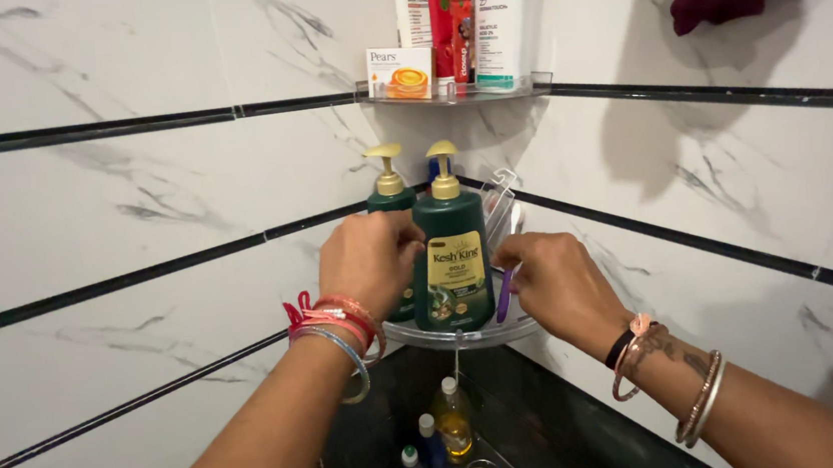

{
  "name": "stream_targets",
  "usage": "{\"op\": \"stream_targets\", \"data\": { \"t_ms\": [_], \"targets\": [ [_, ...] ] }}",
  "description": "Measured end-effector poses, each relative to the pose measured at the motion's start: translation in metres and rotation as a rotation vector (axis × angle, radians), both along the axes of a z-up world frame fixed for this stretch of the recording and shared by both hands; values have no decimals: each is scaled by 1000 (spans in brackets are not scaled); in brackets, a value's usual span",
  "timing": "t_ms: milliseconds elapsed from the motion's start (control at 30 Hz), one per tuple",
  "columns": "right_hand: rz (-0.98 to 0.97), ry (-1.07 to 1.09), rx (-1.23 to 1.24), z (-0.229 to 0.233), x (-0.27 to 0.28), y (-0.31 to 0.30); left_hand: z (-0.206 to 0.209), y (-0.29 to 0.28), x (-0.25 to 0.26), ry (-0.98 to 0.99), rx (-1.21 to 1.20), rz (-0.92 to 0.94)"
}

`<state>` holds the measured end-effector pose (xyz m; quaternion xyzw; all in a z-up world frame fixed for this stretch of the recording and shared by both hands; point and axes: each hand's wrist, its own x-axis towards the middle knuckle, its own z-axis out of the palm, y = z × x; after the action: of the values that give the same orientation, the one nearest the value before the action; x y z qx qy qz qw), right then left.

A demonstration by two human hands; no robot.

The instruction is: The person arranges personal care items, including bottles of shampoo and soap, onto a corner shelf in a bathroom.

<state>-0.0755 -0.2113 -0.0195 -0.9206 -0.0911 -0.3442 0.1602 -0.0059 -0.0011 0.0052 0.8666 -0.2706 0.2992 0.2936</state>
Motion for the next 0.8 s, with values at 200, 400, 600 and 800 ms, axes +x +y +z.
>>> {"op": "stream_targets", "data": {
  "t_ms": [200,400,600,800],
  "targets": [
    [-144,122,278,-17,44,-16,-33,-19,32,88,-217,84],
    [-149,197,496,-75,88,-13,-90,-17,81,172,-461,125],
    [-107,68,500,-79,98,19,-96,-15,105,175,-463,68],
    [-254,43,432,-76,93,44,-99,-8,120,218,-436,107]
  ]
}}
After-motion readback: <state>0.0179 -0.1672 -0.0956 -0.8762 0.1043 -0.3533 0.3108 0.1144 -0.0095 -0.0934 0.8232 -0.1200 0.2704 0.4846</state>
